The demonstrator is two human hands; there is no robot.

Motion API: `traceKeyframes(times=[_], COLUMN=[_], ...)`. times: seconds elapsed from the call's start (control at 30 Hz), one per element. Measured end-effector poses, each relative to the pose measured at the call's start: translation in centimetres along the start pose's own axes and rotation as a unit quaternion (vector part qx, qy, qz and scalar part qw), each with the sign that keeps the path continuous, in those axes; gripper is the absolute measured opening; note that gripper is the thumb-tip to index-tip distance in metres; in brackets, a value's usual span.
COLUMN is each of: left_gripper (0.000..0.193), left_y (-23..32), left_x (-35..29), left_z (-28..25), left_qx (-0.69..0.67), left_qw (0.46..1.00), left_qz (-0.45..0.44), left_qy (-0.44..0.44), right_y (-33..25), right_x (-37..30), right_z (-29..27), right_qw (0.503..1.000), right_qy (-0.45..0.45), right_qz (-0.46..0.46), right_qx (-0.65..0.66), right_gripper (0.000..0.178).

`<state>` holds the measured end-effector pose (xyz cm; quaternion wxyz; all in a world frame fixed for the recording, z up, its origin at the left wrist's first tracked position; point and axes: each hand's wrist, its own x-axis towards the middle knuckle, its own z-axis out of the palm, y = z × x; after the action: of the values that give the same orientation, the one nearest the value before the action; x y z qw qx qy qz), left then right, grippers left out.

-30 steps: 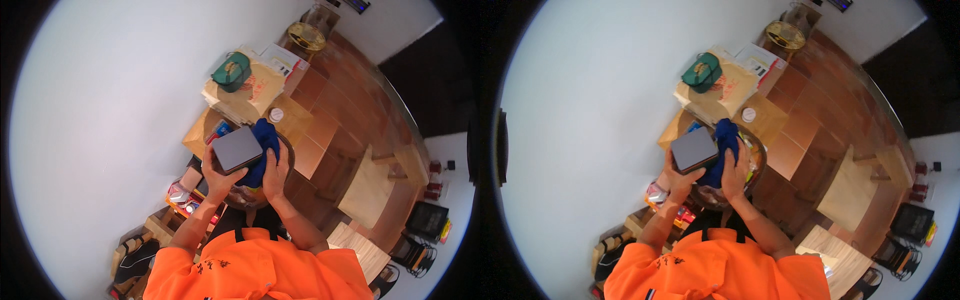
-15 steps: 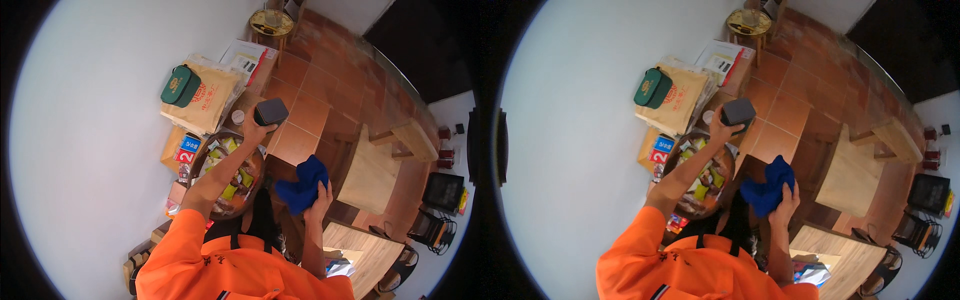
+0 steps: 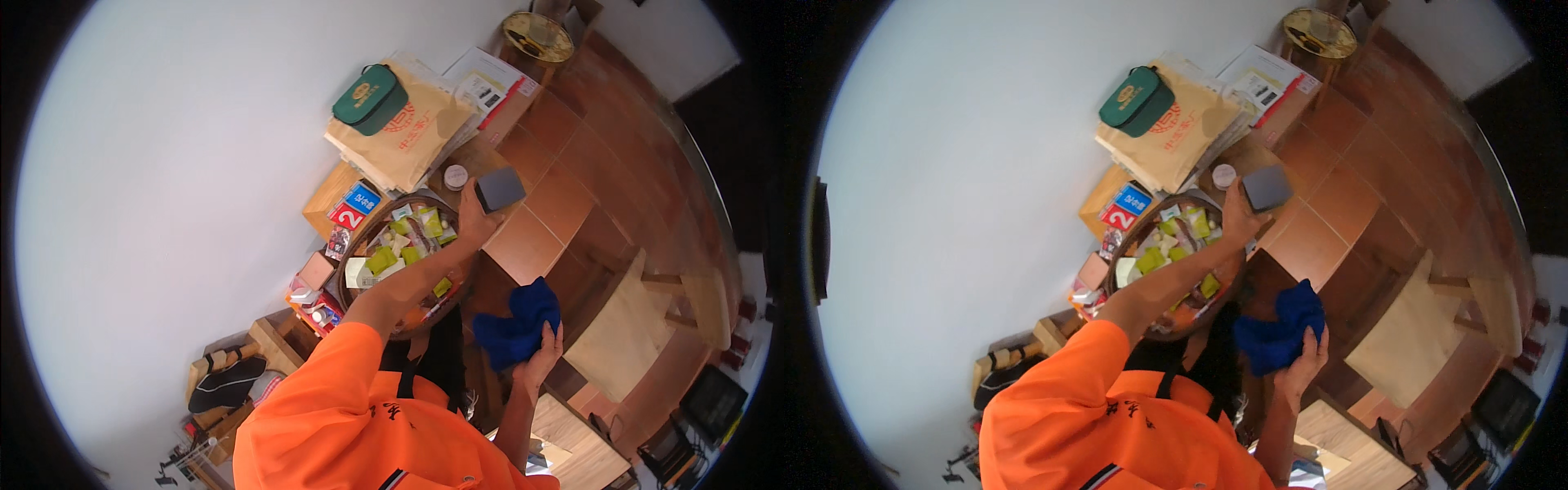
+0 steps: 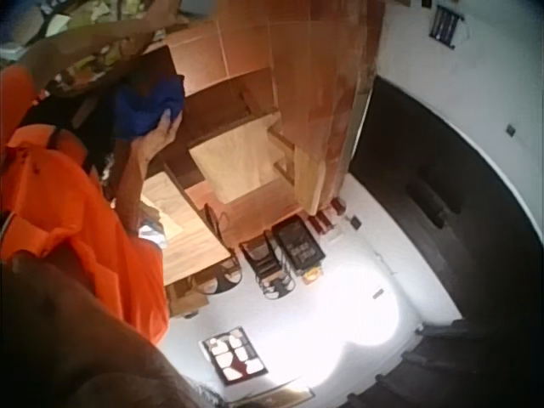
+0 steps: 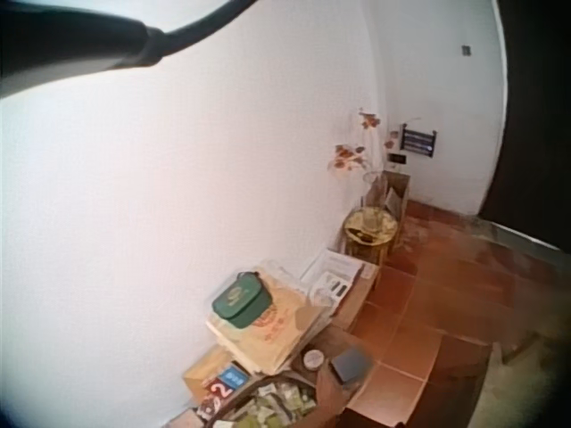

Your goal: The person cleans various surfaces in a room using a blue cloth. They wipe a wooden counter, a wooden chair, a table with a tea set, and a small wooden cabinet. The person also moves a red and white checkered cloth on a chair and handles a basket of snacks.

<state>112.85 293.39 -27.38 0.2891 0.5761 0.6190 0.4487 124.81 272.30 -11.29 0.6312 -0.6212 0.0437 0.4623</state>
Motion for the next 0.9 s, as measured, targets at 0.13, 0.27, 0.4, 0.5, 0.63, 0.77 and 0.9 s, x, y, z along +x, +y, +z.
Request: traceKeyframes(times=[0.13,0.27,0.4,0.5,0.63,0.77,0.9], left_gripper=[0.069,0.048,0.063,0.067,0.06,0.05,0.042], left_y=[4.1,-1.2,-11.3,-11.8,-15.9,-23.4,-16.4], left_x=[-0.1,3.6,3.9,4.2,3.6,2.1,4.0], left_z=[-8.2,-20.4,-29.1,-30.6,-28.9,-26.8,-26.2], left_qx=[-0.008,0.085,0.281,0.252,0.173,-0.016,-0.305], left_qw=[0.996,0.989,0.944,0.938,0.958,0.954,0.861], left_qz=[0.09,0.069,-0.111,-0.236,-0.23,-0.292,-0.395], left_qy=[-0.016,0.103,0.137,0.025,-0.008,0.064,0.096], right_y=[0.1,0.5,1.9,2.8,3.7,4.6,4.9], right_x=[0.1,-1.0,-1.9,-3.3,-4.6,-5.2,-5.3], right_z=[1.4,3.5,5.0,7.1,8.9,9.8,10.4], right_qw=[1.0,0.998,0.995,0.994,0.986,0.98,0.983], right_qy=[-0.022,-0.05,-0.06,-0.073,-0.137,-0.165,-0.14], right_qz=[0.002,0.006,0.023,0.027,0.011,0.02,0.027], right_qx=[-0.015,-0.046,-0.071,-0.078,-0.096,-0.108,-0.117], right_gripper=[0.039,0.039,0.04,0.04,0.039,0.038,0.038])
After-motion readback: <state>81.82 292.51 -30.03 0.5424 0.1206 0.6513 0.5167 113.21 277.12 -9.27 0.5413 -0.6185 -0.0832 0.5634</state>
